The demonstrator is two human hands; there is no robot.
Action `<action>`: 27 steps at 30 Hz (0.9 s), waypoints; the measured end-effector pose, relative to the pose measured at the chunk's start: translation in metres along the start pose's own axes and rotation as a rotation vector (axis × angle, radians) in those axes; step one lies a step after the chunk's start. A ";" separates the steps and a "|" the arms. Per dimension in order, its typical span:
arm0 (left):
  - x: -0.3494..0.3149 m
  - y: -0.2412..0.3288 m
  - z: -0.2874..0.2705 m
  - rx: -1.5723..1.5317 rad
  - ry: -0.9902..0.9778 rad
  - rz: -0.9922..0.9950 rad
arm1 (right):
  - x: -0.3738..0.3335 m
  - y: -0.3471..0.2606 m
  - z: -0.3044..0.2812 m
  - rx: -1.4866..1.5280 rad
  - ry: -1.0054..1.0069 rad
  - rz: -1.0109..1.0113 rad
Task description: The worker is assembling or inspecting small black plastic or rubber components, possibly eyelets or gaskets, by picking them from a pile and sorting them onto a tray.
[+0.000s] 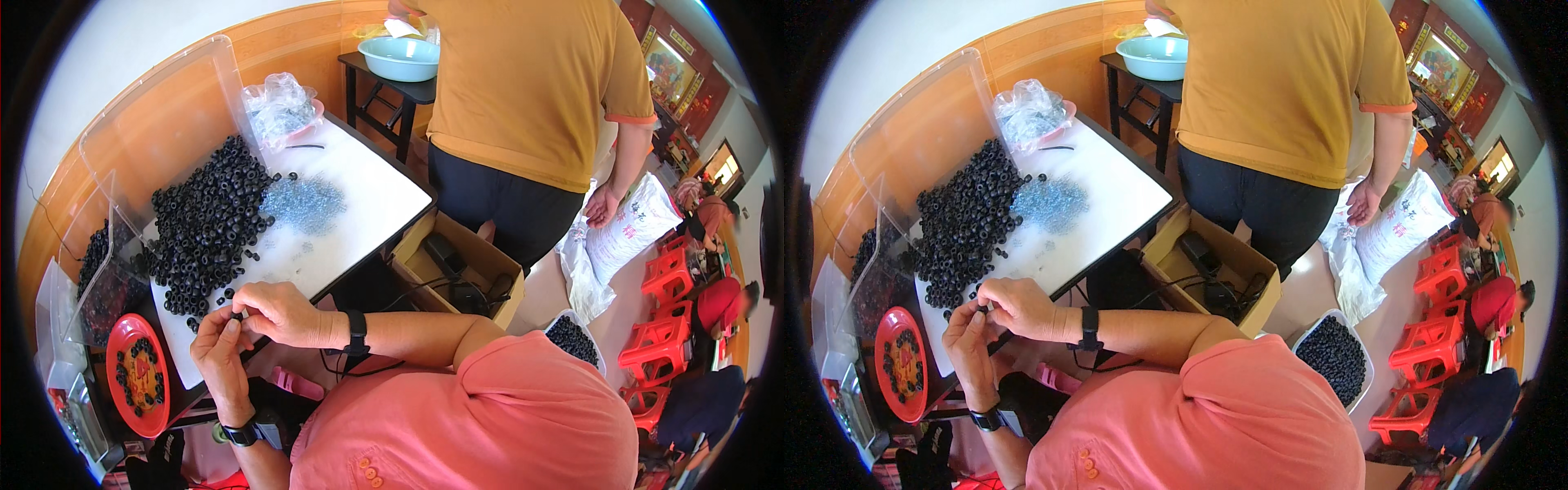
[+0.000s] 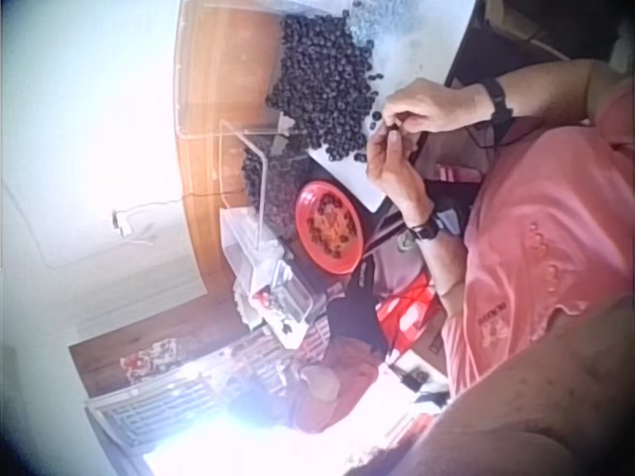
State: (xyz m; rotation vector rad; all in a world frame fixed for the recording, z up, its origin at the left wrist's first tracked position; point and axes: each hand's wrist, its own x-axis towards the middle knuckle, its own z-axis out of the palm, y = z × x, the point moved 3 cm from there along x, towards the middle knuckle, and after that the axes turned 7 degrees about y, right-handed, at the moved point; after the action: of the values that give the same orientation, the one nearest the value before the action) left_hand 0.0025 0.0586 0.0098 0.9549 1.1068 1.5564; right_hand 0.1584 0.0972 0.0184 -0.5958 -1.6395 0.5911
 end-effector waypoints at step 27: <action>0.000 0.000 0.002 0.072 0.003 -0.002 | -0.003 0.003 0.000 0.010 -0.009 -0.008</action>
State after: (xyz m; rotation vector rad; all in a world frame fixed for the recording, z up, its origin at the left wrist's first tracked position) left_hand 0.0044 0.0587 0.0100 0.9991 1.1730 1.5253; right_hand 0.1587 0.0975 0.0147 -0.5792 -1.6459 0.5967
